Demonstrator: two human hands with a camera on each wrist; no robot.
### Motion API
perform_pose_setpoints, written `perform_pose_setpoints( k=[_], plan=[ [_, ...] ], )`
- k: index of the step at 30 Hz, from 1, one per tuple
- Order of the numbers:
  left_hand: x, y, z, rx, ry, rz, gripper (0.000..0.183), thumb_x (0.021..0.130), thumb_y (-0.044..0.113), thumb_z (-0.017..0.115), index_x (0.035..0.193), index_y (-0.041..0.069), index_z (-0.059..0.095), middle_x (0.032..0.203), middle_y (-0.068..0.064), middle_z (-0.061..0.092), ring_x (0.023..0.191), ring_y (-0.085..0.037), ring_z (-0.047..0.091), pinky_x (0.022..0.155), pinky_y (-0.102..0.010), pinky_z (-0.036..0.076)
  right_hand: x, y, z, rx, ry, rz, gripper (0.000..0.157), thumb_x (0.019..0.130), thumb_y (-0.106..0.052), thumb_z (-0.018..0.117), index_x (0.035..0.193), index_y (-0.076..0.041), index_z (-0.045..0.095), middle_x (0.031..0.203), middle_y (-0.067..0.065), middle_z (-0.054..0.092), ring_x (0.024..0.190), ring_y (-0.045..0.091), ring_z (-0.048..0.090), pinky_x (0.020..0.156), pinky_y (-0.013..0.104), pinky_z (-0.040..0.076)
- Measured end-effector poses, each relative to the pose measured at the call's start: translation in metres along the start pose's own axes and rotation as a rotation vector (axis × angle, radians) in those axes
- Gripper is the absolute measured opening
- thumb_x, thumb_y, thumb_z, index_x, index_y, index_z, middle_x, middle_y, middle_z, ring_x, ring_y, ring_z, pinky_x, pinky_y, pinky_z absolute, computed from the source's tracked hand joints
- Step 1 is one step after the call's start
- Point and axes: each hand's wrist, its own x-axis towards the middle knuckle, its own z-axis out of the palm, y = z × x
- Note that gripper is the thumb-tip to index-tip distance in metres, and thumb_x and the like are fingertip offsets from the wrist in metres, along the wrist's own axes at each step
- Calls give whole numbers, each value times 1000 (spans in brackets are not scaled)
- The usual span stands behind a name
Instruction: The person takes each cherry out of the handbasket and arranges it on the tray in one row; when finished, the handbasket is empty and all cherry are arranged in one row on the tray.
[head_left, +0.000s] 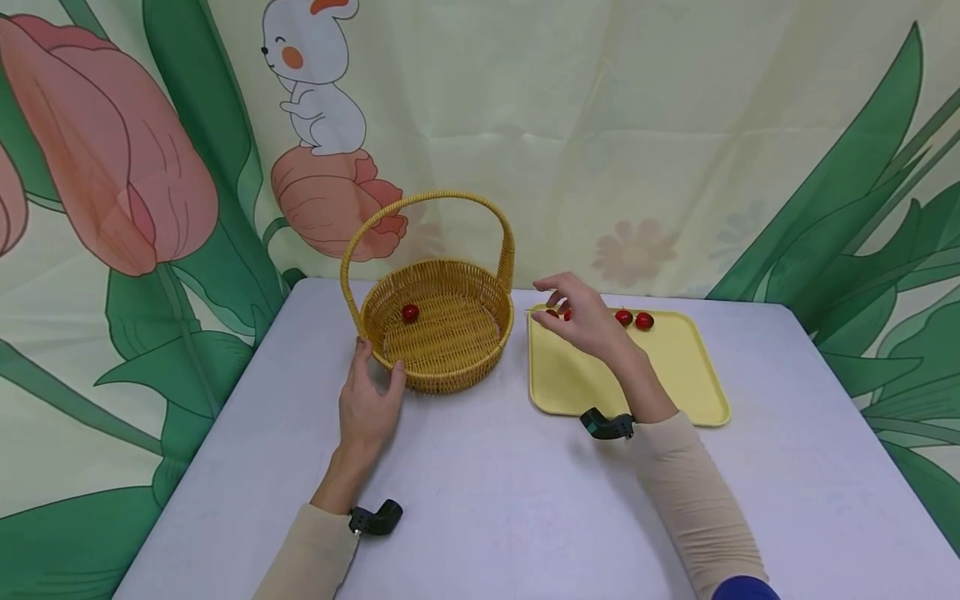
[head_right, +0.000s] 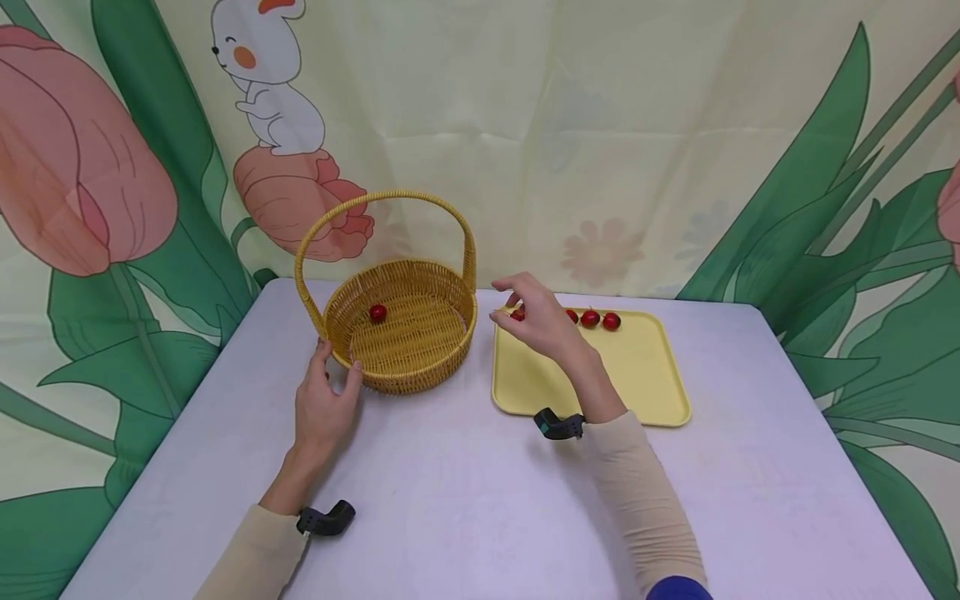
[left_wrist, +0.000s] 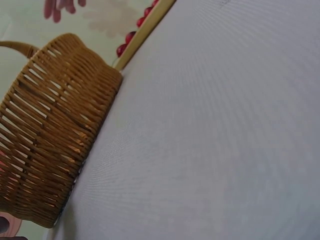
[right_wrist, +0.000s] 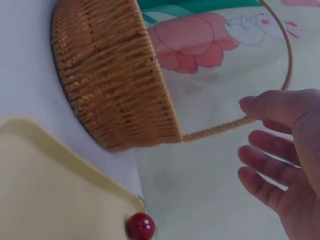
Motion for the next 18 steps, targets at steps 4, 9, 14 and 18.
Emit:
perform_pose_setpoints(
  k=[4,9,14,18],
  plan=[
    [0,0,0,0,1,-3,71,97,40,58,150,-4,38,158,-24,36,148,-36,35,118,-51,35,4,-5,9,27,-21,-7,43,90,-13,74,129,-3,60,127,17,62,98,27,63,84,50,57],
    [-1,1,0,-6,-4,-7,71,97,40,58,150,-3,38,159,-24,35,148,-36,35,118,-51,35,10,-9,19,27,-38,-18,42,91,-14,73,129,-3,60,128,16,62,98,24,62,84,48,57],
    [-1,2,0,-2,-5,-2,71,97,39,58,150,-3,38,159,-24,35,147,-37,36,117,-52,36,15,-13,28,60,-50,-23,43,90,-11,73,129,1,59,127,18,62,98,26,62,84,48,57],
    [0,2,-1,1,-3,5,71,97,39,58,150,-4,38,158,-25,35,147,-38,36,116,-53,36,19,-17,36,68,-71,3,44,91,-13,73,131,-2,59,125,15,62,100,27,63,85,44,57]
  ],
)
